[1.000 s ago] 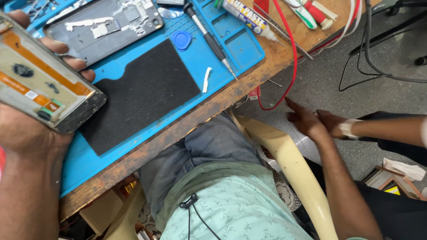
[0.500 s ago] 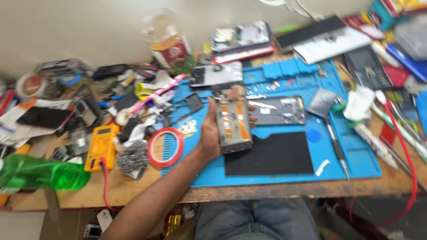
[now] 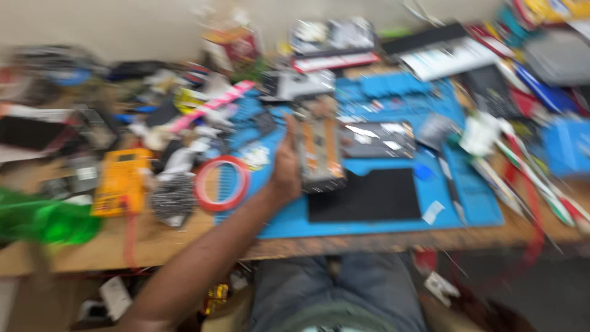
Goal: The person disassembles a smartphone, removes the battery, and cleans the internal components using a toothbrush and a metal file. They handle the phone casing, battery, and various tools on a cluttered workbench.
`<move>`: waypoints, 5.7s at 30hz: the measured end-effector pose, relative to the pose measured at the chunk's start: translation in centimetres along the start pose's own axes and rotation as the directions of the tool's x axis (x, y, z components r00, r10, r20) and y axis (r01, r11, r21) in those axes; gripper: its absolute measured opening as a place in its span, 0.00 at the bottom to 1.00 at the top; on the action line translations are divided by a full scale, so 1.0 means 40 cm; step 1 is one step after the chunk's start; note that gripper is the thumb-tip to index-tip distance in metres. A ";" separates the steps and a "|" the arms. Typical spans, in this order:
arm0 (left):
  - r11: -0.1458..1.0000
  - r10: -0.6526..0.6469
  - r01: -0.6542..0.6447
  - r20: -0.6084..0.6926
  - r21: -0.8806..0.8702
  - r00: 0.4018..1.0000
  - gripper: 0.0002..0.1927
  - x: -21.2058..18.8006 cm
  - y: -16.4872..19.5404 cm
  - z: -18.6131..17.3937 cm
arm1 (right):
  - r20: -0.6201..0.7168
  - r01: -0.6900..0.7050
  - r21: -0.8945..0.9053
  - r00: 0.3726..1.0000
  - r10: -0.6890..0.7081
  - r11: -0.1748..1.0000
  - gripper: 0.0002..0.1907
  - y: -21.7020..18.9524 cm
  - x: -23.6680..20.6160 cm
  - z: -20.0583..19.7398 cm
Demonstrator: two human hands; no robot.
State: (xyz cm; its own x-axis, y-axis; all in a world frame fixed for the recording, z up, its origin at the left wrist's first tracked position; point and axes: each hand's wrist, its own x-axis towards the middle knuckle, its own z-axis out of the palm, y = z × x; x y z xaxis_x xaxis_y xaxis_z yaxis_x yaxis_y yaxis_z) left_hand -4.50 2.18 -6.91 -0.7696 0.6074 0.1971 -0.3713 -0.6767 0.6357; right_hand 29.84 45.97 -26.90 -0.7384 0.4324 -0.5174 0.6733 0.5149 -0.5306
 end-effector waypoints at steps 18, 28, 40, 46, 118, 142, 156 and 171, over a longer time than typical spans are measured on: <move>0.744 -0.036 0.223 -0.296 0.630 0.955 0.30 -0.057 0.021 -0.027 | -0.486 -0.031 -0.645 0.787 -0.379 0.764 0.43 -0.184 -0.467 -0.251; 0.798 -0.124 0.303 -0.351 0.521 0.928 0.33 0.068 -0.060 -0.202 | -0.869 0.765 0.169 0.413 -0.272 0.621 0.18 -0.367 -0.611 -0.257; 0.977 0.202 -0.187 -0.156 0.105 0.967 0.42 -0.004 0.094 0.013 | -0.318 0.581 0.667 0.788 -0.527 0.466 0.21 -0.774 -0.337 -0.115; 0.910 0.404 -0.375 -0.183 0.174 0.896 0.40 -0.007 0.164 0.040 | 0.094 0.838 -0.484 0.336 -0.937 0.252 0.30 -1.029 -0.233 -0.021; 0.990 0.109 -0.113 -0.059 -0.079 0.992 0.45 0.011 0.098 -0.010 | -0.365 0.904 -0.307 0.176 -0.914 0.297 0.07 -1.194 -0.019 -0.155; 0.999 -0.001 0.011 -0.199 0.046 0.980 0.38 0.001 0.073 -0.009 | -0.257 0.854 -0.520 -0.128 -0.958 0.026 0.24 -1.372 -0.113 0.103; 0.993 -0.009 0.029 -0.177 0.111 0.984 0.38 0.009 0.080 -0.004 | -0.052 0.921 -0.390 -0.016 -0.999 0.005 0.33 -1.396 -0.092 0.061; 0.997 0.064 -0.070 -0.116 -0.046 0.991 0.39 0.010 0.076 -0.030 | -0.226 0.893 -0.450 -0.118 -0.967 -0.004 0.07 -1.340 -0.136 0.033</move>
State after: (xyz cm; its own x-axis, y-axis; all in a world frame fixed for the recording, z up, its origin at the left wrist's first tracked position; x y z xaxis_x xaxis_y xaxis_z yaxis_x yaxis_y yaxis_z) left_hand -6.56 -0.16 -5.80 -0.8466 0.5107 0.1496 -0.3404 -0.7358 0.5854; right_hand -2.19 15.06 3.46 -0.5721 -0.3814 0.7261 -0.6787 0.7172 -0.1580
